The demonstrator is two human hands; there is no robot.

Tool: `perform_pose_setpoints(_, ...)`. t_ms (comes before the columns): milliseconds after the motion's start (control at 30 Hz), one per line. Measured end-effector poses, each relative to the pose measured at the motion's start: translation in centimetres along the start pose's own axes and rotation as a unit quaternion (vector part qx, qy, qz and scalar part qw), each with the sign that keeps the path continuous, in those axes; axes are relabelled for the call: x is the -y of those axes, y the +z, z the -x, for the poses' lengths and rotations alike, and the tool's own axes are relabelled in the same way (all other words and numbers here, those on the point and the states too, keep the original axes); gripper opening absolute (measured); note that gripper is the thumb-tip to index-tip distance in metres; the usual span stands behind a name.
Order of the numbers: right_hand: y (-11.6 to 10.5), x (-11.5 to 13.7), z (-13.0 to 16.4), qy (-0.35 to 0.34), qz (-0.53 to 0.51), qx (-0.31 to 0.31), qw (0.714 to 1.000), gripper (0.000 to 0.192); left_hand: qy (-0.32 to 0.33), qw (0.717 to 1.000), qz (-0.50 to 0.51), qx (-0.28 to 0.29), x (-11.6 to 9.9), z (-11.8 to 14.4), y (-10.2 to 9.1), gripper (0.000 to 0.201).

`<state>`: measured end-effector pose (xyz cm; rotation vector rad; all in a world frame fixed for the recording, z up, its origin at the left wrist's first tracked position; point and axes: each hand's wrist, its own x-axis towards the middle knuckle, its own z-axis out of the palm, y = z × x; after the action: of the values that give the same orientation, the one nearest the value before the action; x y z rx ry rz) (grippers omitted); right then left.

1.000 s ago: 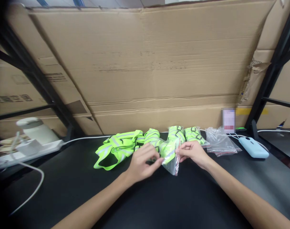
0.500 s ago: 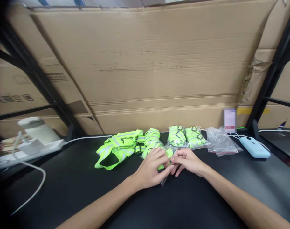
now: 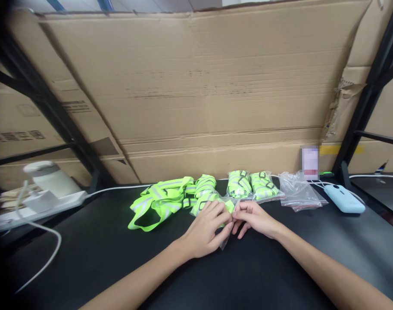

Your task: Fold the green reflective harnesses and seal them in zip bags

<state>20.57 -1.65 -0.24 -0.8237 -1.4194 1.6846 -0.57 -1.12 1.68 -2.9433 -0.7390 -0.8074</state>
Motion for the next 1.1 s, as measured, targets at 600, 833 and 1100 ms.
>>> perform_pose_setpoints(600, -0.2, -0.4, -0.3, -0.024, 0.055, 0.021, 0.998, 0.040, -0.031, 0.999, 0.026, -0.021, 0.4, -0.2, 0.3, 0.022)
perform_pose_setpoints(833, 0.3, -0.3, -0.3, -0.012, 0.157, -0.005, 0.988, 0.030, -0.032, 0.998, 0.032, -0.042, 0.4, -0.2, 0.2, 0.018)
perform_pose_setpoints(1100, 0.9, -1.0, -0.3, -0.043, 0.220, -0.063, 0.973, 0.020, -0.029, 0.997, 0.005, -0.074, 0.1, -0.3, 1.1, 0.016)
